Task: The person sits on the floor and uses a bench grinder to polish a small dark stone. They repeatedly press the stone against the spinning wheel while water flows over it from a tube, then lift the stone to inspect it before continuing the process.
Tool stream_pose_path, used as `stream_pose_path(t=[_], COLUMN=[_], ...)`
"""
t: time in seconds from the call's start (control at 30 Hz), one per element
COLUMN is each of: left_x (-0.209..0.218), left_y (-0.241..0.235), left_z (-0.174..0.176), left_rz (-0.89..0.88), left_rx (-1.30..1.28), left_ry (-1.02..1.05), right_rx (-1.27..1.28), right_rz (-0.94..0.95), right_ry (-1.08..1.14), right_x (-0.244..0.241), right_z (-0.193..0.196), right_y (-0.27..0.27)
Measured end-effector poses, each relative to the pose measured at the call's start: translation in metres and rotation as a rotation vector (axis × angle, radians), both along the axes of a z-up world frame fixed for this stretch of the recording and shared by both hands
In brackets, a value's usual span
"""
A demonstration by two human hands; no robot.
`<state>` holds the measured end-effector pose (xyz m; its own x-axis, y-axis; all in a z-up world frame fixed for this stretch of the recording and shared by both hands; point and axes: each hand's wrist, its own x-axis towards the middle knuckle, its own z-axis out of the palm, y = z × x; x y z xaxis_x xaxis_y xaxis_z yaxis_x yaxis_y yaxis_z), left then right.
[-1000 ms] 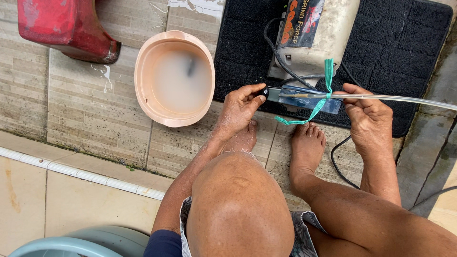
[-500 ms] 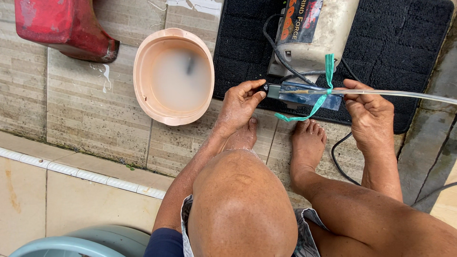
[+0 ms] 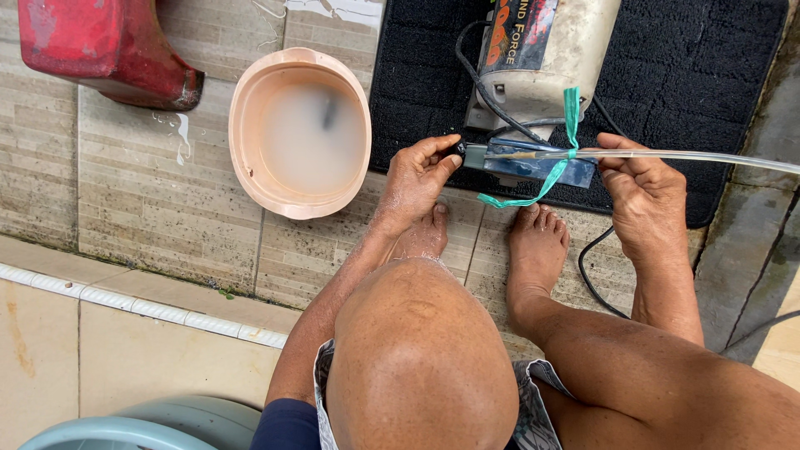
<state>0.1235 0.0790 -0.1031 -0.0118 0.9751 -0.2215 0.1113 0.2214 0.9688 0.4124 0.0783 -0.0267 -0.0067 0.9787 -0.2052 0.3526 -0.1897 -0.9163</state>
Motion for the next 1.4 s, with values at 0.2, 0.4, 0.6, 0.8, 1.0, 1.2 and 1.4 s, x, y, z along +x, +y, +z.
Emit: stream_pose_path(t=[0.2,0.4,0.6,0.8,1.0,1.2,1.4], left_x=[-0.001,-0.001,-0.0016,-0.0027,-0.0018,-0.001,-0.0013], left_y=[-0.0006,-0.0012,-0.0018,-0.0031,-0.0002,0.0012,0.0014], left_z=[0.0,0.0023,-0.0004,0.0008,-0.0019,-0.0016,-0.0058], left_rz=[-0.007,-0.014,-0.016,-0.035,-0.031,-0.031,-0.028], left_rx=[-0.009,0.005,0.028,0.068,0.076,0.082,0.084], left_ry=[-0.011,-0.016,-0.008,-0.003,0.009,0.001,0.001], right_rx=[0.006,0.022,-0.006,0.002,0.018,0.016,0.003], right_rz=[0.008,0.029,0.011,-0.004,0.023,0.015,0.0], right_ry=[-0.027,-0.034,-0.033,0.001,-0.048,-0.026,-0.021], right_x=[0.0001,0.0016,-0.0023,-0.0022,-0.0008,-0.0008,-0.0027], right_z=[-0.0008,-0.0007,0.0048,0.0006,0.002,0.0012,0.002], right_y=[0.0013,0.001,0.0021,0.0018,0.0013,0.0016,0.0011])
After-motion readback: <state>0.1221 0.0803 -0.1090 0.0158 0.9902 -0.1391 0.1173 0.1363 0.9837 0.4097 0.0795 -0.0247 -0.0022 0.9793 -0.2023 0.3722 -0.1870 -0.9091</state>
